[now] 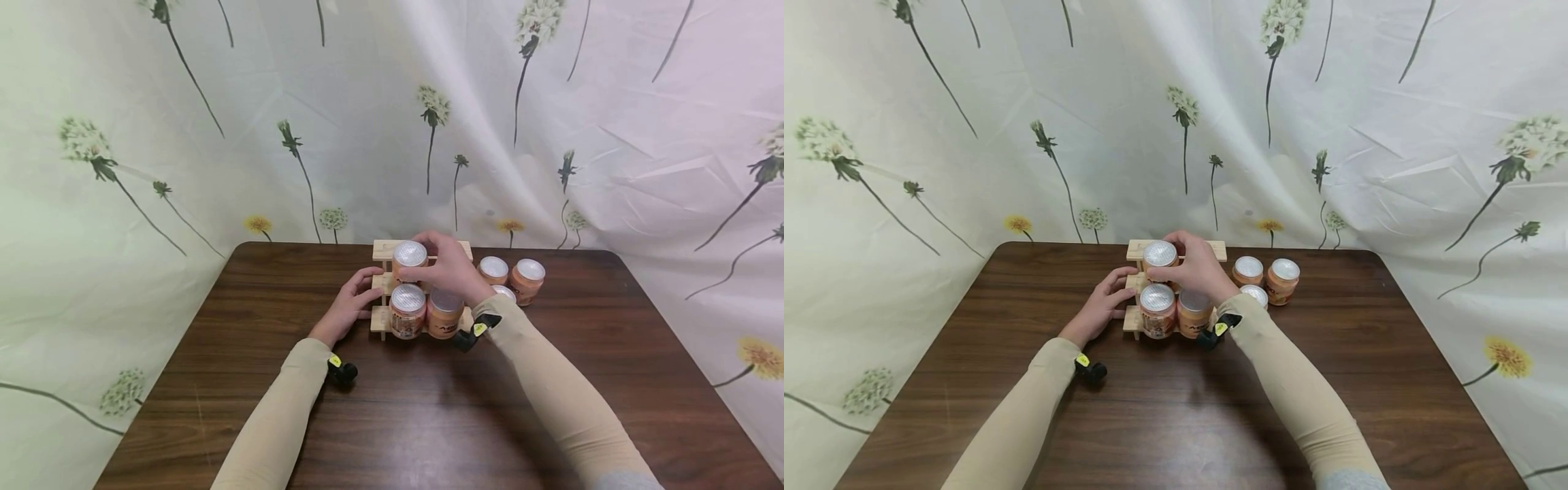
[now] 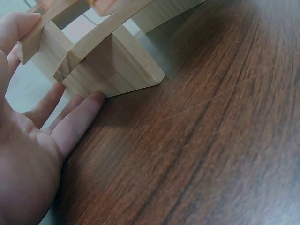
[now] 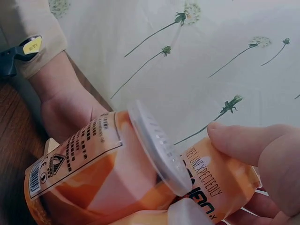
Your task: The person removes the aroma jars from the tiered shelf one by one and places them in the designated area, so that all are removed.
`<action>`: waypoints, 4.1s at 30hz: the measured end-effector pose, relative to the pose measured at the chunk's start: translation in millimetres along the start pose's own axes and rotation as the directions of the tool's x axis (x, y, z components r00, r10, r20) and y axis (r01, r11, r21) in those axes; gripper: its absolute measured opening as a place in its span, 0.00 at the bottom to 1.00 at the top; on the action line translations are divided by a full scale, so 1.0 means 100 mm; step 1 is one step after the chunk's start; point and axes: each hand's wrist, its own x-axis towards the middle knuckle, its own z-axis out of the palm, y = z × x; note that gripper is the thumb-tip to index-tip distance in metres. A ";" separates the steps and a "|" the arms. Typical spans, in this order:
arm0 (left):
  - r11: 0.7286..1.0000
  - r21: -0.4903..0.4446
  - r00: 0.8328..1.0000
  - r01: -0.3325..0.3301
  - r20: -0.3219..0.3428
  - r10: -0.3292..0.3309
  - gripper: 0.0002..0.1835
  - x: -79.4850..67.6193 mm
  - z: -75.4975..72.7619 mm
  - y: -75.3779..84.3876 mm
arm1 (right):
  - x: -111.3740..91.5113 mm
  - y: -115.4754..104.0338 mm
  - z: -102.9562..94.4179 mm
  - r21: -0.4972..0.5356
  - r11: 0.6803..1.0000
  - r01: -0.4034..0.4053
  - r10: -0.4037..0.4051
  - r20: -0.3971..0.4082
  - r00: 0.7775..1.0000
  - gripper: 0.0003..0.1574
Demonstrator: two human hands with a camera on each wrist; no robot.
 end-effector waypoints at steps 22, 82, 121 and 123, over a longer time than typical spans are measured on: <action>1.000 0.002 1.000 -0.009 -0.012 0.009 0.23 0.02 0.02 -0.01 | -0.16 -0.13 -0.31 0.177 0.983 0.038 -0.007 -0.173 0.985 0.37; 1.000 0.012 1.000 -0.011 -0.019 0.011 0.24 0.01 0.02 -0.02 | -1.20 0.58 -1.17 0.214 0.958 0.190 -0.058 -0.503 0.862 0.25; 1.000 0.010 1.000 -0.004 -0.019 0.004 0.24 0.01 0.03 0.00 | -1.56 1.18 -1.08 0.037 0.989 -0.145 0.147 -0.414 0.898 0.34; 1.000 0.005 1.000 -0.004 -0.020 0.004 0.23 0.01 0.03 0.00 | -1.56 1.20 -1.06 0.033 0.985 -0.168 0.167 -0.407 0.898 0.35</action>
